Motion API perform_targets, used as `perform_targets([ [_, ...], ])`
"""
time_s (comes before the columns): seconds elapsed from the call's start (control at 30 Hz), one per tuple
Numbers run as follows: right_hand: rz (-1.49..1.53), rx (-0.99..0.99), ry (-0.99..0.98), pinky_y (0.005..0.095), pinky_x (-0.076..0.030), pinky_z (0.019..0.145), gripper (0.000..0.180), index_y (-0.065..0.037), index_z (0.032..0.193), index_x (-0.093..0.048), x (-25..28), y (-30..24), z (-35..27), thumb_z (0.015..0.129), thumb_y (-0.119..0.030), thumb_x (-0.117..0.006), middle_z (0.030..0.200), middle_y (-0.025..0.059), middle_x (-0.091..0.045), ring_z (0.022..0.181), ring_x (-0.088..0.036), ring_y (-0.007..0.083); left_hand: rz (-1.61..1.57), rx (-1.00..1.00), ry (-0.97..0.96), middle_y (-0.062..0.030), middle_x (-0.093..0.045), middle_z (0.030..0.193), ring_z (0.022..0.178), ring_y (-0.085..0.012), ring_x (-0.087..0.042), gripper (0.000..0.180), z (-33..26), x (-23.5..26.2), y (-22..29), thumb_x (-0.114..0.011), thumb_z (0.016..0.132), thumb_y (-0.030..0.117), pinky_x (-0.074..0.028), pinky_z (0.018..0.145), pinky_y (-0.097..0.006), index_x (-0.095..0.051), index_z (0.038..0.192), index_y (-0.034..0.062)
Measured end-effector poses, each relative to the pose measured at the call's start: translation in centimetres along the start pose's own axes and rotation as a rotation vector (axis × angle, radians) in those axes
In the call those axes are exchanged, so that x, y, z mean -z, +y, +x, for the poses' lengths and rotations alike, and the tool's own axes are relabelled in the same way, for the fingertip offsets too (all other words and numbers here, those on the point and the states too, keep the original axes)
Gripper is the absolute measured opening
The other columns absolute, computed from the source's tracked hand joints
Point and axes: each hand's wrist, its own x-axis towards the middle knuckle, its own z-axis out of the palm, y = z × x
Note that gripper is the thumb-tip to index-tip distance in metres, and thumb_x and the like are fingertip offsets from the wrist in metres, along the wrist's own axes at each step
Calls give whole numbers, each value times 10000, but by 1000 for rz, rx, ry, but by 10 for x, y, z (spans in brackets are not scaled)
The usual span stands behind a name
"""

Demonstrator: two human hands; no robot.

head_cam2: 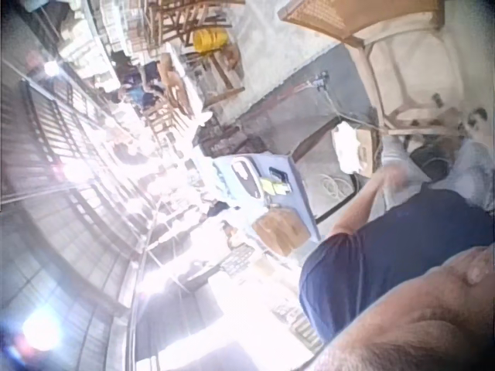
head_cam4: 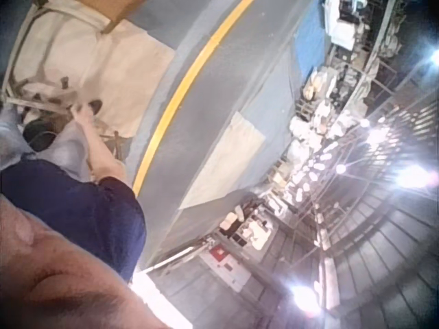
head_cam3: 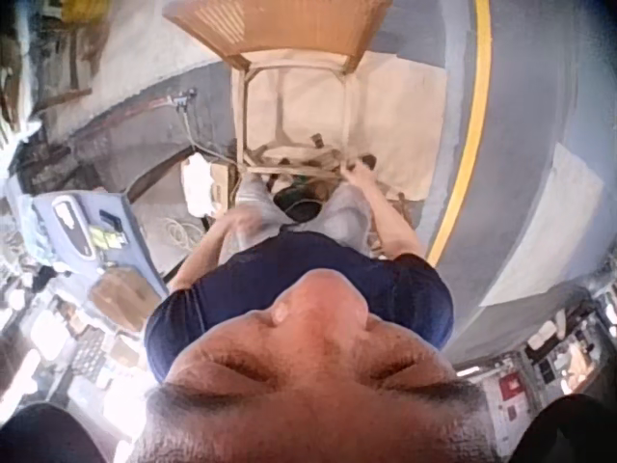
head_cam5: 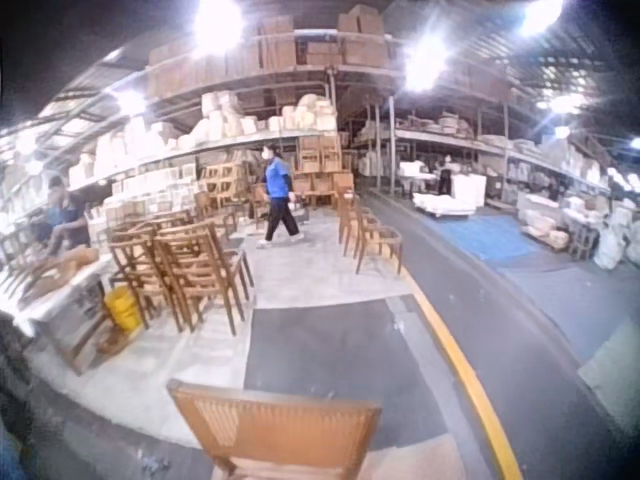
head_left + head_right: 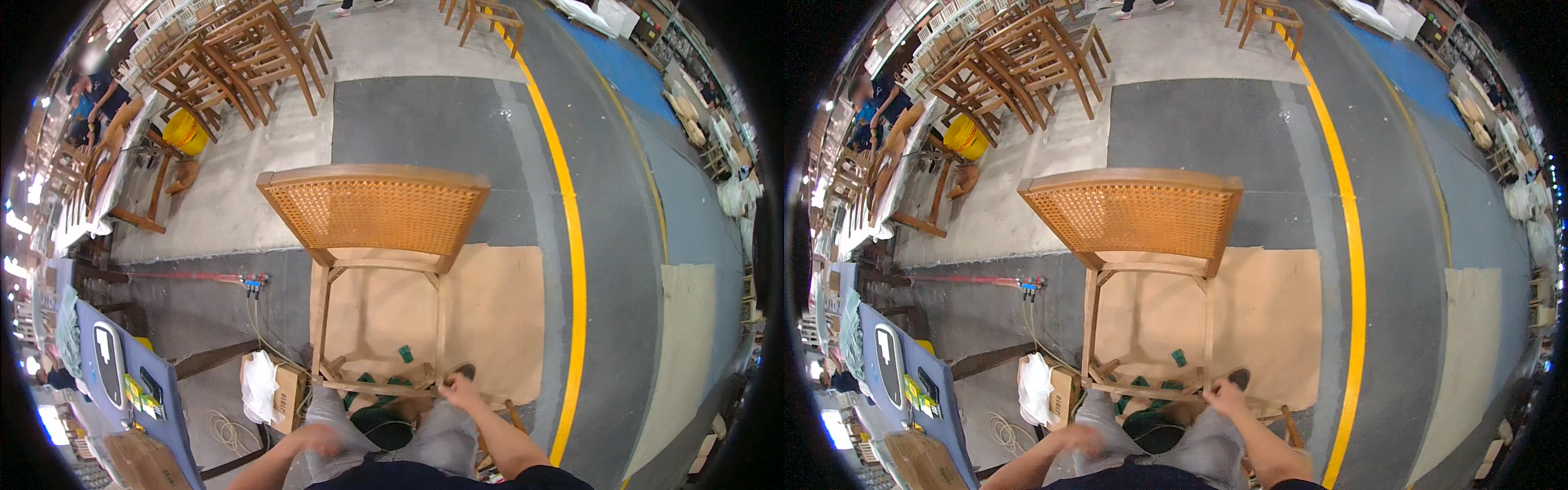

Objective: The person weaves green webbing across a wooden chair seat, staples it with a pneumatic stapler, then covers the woven base with a white fabric sheet and staples it in place. The person moves the chair, retrieves materials, and continues attaching the webbing and fabric to the seat frame.

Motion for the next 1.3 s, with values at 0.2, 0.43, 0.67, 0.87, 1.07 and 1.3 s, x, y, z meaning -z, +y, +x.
perform_targets([
  [0.2,254,-201,571,495,-534,997,680,33,1436,-525,-96,-24,94,979,-430,-722,1272,286,-700,1165,-692,413,346,504,1297,-286,-709,1252,1250,-437,-647,726,120,131,-51,-582,1023,559,-495,1065,-496,-551,1445,-30],
  [0.43,604,-40,661,395,-542,908,376,40,1280,-589,-128,4,112,1007,-191,-709,1116,201,-741,1033,-717,332,448,382,1283,-312,-734,1056,1018,-505,-698,615,153,149,-137,-594,1023,543,-545,903,-559,-626,1289,-11],
  [0.67,409,-48,666,417,-538,930,431,71,1297,-595,-139,8,107,1003,-225,-703,1138,237,-736,1047,-718,355,479,329,1300,-322,-728,973,972,-520,-695,600,141,143,-164,-558,1037,559,-542,866,-580,-635,1182,-18],
  [0.87,351,38,852,483,-532,974,645,62,1413,-564,-147,17,109,1009,-430,-668,1200,299,-719,1107,-704,439,497,275,1295,-341,-722,1022,1032,-510,-695,687,139,143,-166,-503,1039,624,-536,911,-568,-650,1152,-37],
  [1.07,282,-20,766,516,-507,1041,643,-21,1434,-581,-148,24,86,1036,-526,-586,1296,306,-687,1248,-647,460,419,139,1261,-343,-713,1161,1167,-495,-670,810,137,143,-174,-402,1046,690,-508,1015,-555,-607,1323,-43],
  [1.3,202,-78,799,529,-469,1104,707,25,1414,-591,-152,85,72,1070,-578,-462,1343,307,-665,1302,-602,478,168,162,1138,-356,-623,1377,1332,-483,-589,805,133,75,-212,-401,1069,638,-450,1134,-528,-461,1498,-41],
])
